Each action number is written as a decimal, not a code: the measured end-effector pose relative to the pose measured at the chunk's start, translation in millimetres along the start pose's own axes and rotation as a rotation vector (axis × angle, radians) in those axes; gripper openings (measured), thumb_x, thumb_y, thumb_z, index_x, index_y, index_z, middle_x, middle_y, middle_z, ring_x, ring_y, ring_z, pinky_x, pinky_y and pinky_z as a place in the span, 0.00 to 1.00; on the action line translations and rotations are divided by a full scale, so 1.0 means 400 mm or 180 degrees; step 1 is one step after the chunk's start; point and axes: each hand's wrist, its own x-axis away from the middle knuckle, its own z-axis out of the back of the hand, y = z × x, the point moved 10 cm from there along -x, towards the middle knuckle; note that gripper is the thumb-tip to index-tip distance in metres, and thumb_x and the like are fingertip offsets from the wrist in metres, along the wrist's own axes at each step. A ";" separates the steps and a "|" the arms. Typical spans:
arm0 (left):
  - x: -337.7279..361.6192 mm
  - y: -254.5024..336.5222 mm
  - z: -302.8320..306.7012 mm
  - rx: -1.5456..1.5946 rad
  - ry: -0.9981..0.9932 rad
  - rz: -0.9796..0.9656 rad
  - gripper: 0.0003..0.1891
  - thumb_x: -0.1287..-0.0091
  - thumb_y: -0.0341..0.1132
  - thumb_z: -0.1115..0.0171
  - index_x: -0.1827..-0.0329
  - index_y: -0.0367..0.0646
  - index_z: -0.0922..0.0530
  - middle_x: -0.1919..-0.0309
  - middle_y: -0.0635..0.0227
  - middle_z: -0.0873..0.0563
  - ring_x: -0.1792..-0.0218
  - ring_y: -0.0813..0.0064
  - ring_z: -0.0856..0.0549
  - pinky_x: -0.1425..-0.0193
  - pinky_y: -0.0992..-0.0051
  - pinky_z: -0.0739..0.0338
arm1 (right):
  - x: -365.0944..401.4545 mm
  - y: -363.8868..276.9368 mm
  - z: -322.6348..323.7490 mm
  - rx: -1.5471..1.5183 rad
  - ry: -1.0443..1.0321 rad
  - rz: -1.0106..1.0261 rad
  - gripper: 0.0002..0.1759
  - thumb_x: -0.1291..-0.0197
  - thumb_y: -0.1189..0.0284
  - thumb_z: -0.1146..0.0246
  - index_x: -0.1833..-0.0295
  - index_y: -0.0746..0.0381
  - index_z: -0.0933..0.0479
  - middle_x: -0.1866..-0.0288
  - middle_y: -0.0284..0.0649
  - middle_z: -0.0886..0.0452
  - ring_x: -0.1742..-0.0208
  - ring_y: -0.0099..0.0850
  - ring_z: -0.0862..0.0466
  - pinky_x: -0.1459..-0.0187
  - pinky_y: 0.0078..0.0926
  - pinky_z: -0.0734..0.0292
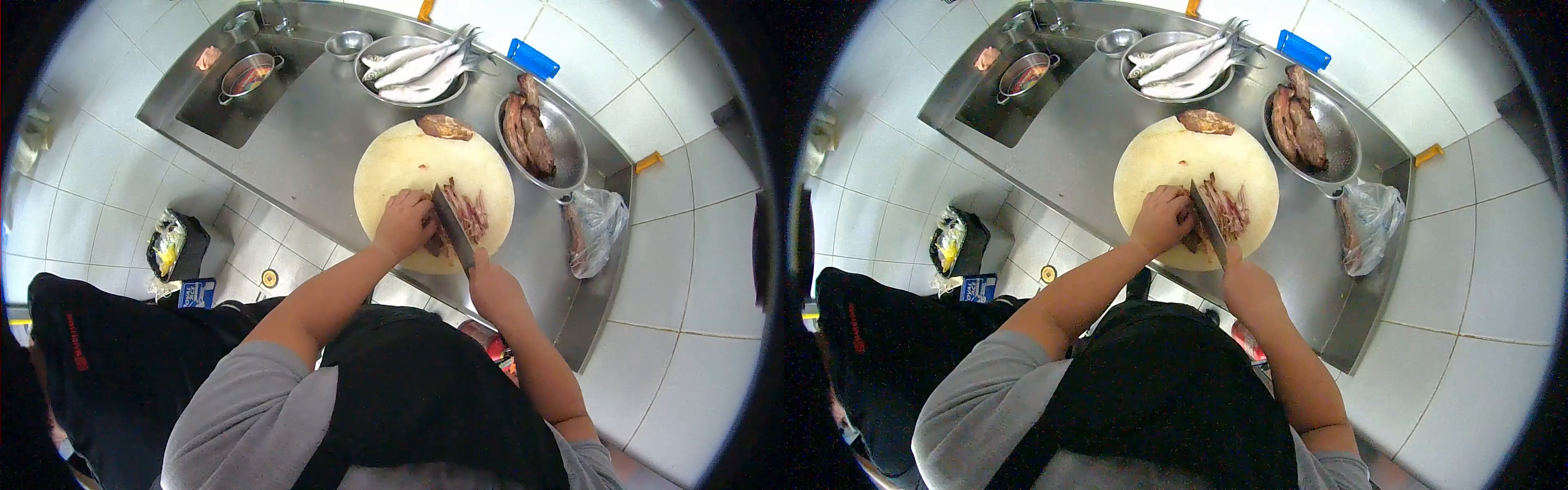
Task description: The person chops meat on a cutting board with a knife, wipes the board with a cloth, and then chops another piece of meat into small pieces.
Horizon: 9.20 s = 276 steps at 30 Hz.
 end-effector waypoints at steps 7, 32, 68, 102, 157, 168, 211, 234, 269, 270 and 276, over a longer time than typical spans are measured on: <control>0.003 -0.003 -0.001 0.0001 -0.0061 0.0078 0.16 0.46 0.35 0.29 0.55 0.43 0.17 0.49 0.63 0.18 0.43 0.59 0.21 0.39 0.60 0.26 | 0.002 -0.015 0.013 -0.0021 -0.0198 -0.0057 0.11 0.28 0.72 0.56 0.46 0.67 0.37 0.62 0.61 0.16 0.59 0.61 0.15 0.55 0.58 0.21; 0.010 -0.036 0.042 0.0212 0.0030 0.0061 0.13 0.42 0.31 0.30 0.55 0.37 0.18 0.53 0.56 0.18 0.46 0.52 0.21 0.37 0.59 0.25 | -0.010 -0.064 0.035 -0.0112 0.0209 0.0276 0.09 0.29 0.73 0.54 0.48 0.66 0.36 0.62 0.60 0.15 0.58 0.60 0.15 0.55 0.58 0.22; 0.067 -0.077 0.046 0.0624 0.0018 0.0626 0.18 0.40 0.29 0.31 0.48 0.36 0.23 0.46 0.51 0.22 0.47 0.51 0.19 0.39 0.59 0.22 | 0.025 -0.022 0.029 -0.0205 0.0410 0.0188 0.13 0.27 0.67 0.46 0.46 0.63 0.35 0.69 0.57 0.17 0.65 0.59 0.16 0.61 0.60 0.24; 0.095 0.010 0.042 0.0181 -0.0421 -0.0060 0.25 0.47 0.37 0.24 0.47 0.40 0.22 0.46 0.53 0.23 0.42 0.50 0.23 0.34 0.58 0.26 | -0.083 -0.068 -0.051 -0.0272 0.0038 0.0154 0.11 0.28 0.70 0.54 0.46 0.64 0.34 0.58 0.62 0.16 0.54 0.62 0.15 0.52 0.60 0.23; 0.057 -0.080 0.032 -0.0045 -0.0154 0.0370 0.10 0.42 0.29 0.34 0.60 0.34 0.20 0.60 0.52 0.17 0.51 0.49 0.18 0.40 0.56 0.23 | -0.084 -0.109 -0.064 -0.0448 0.0021 0.0275 0.12 0.29 0.71 0.53 0.45 0.66 0.37 0.61 0.64 0.16 0.57 0.64 0.16 0.54 0.62 0.23; 0.056 -0.071 0.048 -0.0183 0.0009 0.0192 0.07 0.40 0.29 0.36 0.61 0.37 0.20 0.60 0.53 0.17 0.52 0.50 0.18 0.42 0.57 0.22 | -0.030 -0.061 -0.056 -0.0423 0.0172 0.0288 0.13 0.28 0.69 0.52 0.45 0.65 0.36 0.62 0.63 0.16 0.59 0.64 0.16 0.56 0.62 0.23; 0.141 0.016 0.061 -0.0053 0.0006 -0.0292 0.15 0.46 0.31 0.29 0.56 0.42 0.19 0.55 0.60 0.18 0.51 0.56 0.20 0.43 0.58 0.26 | 0.057 -0.088 -0.065 -0.0106 -0.0172 0.0384 0.10 0.29 0.74 0.55 0.47 0.68 0.34 0.64 0.61 0.15 0.61 0.59 0.13 0.57 0.58 0.19; 0.111 -0.056 0.183 -0.0238 0.0393 0.0125 0.06 0.41 0.29 0.32 0.62 0.42 0.18 0.61 0.60 0.15 0.54 0.56 0.18 0.45 0.59 0.25 | 0.093 -0.008 0.043 -0.0367 0.0339 0.0226 0.13 0.27 0.67 0.48 0.44 0.63 0.33 0.64 0.57 0.15 0.59 0.59 0.15 0.55 0.59 0.23; 0.079 -0.028 0.097 0.0188 -0.1458 -0.0678 0.12 0.38 0.30 0.32 0.51 0.43 0.16 0.47 0.57 0.17 0.47 0.53 0.17 0.38 0.58 0.22 | 0.081 0.000 0.010 -0.0680 0.0379 0.0212 0.14 0.28 0.66 0.46 0.45 0.65 0.33 0.61 0.63 0.16 0.58 0.63 0.16 0.52 0.60 0.23; 0.072 -0.044 0.133 0.0386 -0.1029 -0.0375 0.13 0.38 0.30 0.32 0.51 0.43 0.16 0.45 0.57 0.18 0.47 0.52 0.18 0.38 0.58 0.22 | 0.077 -0.013 0.008 -0.0684 0.0355 0.0211 0.14 0.28 0.66 0.46 0.45 0.65 0.33 0.61 0.63 0.16 0.58 0.63 0.16 0.52 0.60 0.23; 0.106 -0.080 0.156 0.0309 -0.0402 0.0489 0.07 0.41 0.27 0.31 0.62 0.37 0.17 0.65 0.56 0.14 0.61 0.53 0.15 0.52 0.59 0.19 | 0.039 -0.115 -0.034 -0.0339 -0.0142 0.0470 0.15 0.27 0.68 0.49 0.43 0.67 0.33 0.61 0.63 0.16 0.58 0.62 0.15 0.52 0.61 0.23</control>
